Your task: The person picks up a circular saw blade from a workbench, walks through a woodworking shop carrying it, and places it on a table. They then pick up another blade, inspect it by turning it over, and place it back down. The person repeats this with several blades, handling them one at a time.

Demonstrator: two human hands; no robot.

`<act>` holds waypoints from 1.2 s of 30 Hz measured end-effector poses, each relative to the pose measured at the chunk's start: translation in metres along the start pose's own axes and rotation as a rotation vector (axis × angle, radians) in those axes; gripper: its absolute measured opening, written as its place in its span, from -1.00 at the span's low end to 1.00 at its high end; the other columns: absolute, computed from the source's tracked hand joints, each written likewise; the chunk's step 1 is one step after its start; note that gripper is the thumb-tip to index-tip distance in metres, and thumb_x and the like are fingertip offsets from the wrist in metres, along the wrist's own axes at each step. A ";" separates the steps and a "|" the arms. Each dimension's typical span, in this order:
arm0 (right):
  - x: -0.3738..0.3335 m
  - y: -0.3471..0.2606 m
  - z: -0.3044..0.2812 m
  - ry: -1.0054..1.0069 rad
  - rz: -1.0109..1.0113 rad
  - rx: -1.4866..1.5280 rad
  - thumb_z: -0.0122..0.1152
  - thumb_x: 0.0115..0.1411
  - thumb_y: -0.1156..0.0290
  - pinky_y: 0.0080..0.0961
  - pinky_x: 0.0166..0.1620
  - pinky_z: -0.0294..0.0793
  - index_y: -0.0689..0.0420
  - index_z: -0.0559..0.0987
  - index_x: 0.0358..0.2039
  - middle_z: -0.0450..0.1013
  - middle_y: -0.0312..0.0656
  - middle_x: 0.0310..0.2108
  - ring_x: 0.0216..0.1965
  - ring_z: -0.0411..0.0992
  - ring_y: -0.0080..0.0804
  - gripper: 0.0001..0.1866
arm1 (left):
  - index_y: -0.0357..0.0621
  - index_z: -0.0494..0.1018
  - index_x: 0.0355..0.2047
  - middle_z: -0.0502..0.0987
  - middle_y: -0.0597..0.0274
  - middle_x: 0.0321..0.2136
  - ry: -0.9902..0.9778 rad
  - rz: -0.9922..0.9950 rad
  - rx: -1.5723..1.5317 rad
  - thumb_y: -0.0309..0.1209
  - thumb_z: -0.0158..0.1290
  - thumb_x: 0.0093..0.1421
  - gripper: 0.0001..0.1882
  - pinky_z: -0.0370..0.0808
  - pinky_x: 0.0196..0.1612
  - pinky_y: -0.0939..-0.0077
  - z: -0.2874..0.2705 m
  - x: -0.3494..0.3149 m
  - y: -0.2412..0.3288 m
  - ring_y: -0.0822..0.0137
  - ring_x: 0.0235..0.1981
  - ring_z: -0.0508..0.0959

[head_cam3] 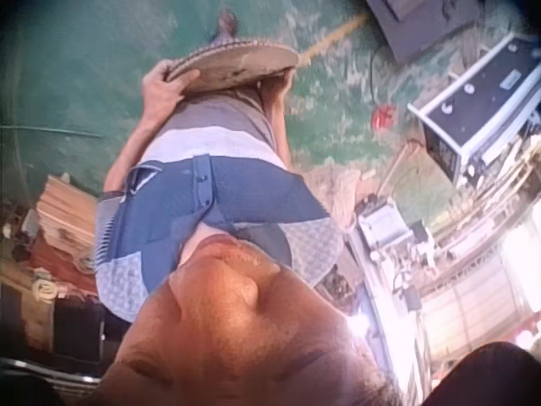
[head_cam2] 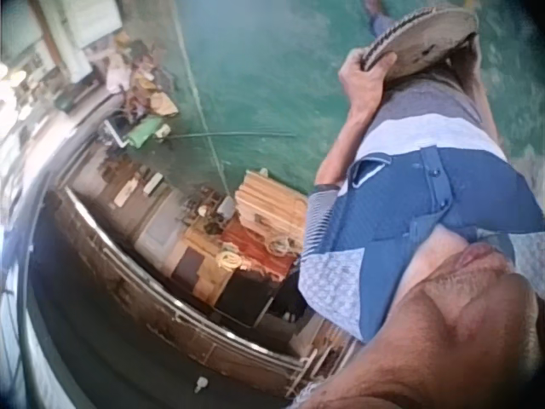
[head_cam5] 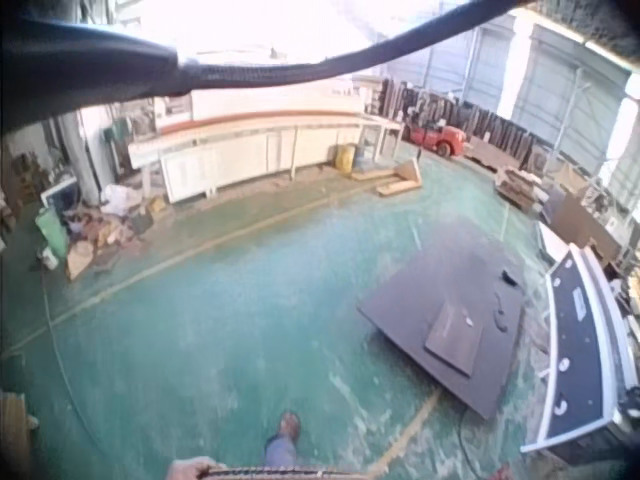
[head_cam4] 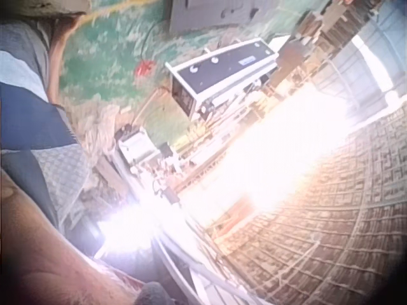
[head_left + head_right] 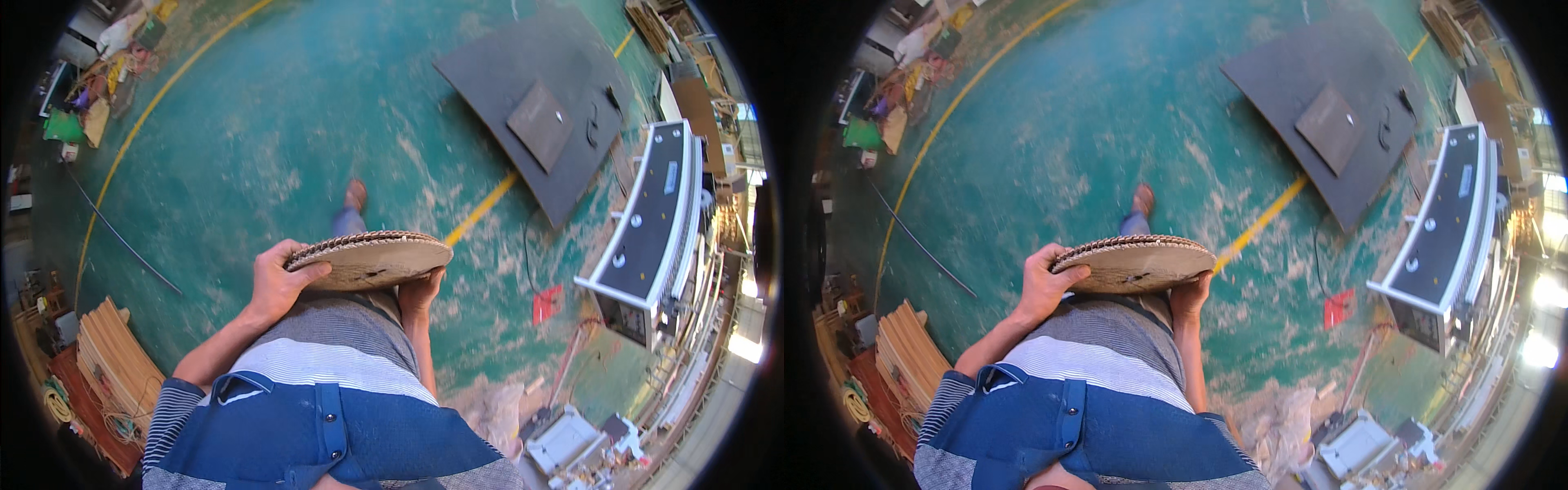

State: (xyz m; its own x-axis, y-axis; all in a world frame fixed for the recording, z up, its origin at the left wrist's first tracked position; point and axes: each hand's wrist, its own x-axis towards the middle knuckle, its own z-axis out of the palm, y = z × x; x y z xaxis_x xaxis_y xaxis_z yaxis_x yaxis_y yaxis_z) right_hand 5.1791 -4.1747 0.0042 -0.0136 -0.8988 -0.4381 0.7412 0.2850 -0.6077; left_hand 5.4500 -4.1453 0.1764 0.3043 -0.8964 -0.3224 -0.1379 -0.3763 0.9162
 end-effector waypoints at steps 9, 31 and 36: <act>0.257 -0.029 0.227 -0.001 0.234 -0.376 0.16 0.36 -0.07 -0.37 0.16 0.40 0.20 0.55 0.10 0.52 -0.21 0.06 0.05 0.45 -0.37 -0.42 | -0.27 0.57 -0.30 0.57 0.38 -0.38 0.335 -0.138 -0.343 -0.25 0.35 0.19 -0.68 0.44 -0.26 0.55 -0.052 0.239 0.054 0.54 -0.36 0.47; 0.758 -0.045 0.513 0.229 0.146 -0.172 0.23 0.32 -0.07 -0.28 0.09 0.53 0.35 0.51 0.09 0.56 -0.03 0.00 -0.04 0.55 -0.26 -0.33 | -0.33 0.56 -0.17 0.63 0.18 -0.30 -0.110 -0.188 -0.377 -0.15 0.35 0.19 -0.54 0.57 -0.26 0.36 -0.076 0.935 0.207 0.39 -0.34 0.57; 0.893 -0.080 0.526 0.458 0.108 -0.030 0.21 0.33 -0.09 -0.23 0.13 0.51 0.38 0.47 0.13 0.51 -0.01 0.09 0.04 0.52 -0.20 -0.29 | -0.39 0.59 -0.20 0.64 0.12 -0.33 -0.179 -0.137 0.002 -0.09 0.42 0.08 -0.45 0.57 -0.27 0.35 0.002 1.104 0.263 0.35 -0.35 0.59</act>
State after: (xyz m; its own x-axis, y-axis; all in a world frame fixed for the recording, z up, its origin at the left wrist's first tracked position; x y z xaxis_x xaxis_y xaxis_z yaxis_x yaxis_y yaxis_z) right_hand 5.4601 -5.1751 0.0100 -0.2377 -0.6259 -0.7428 0.7348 0.3843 -0.5589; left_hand 5.7475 -5.2344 0.0605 0.1486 -0.8640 -0.4810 -0.1084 -0.4977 0.8606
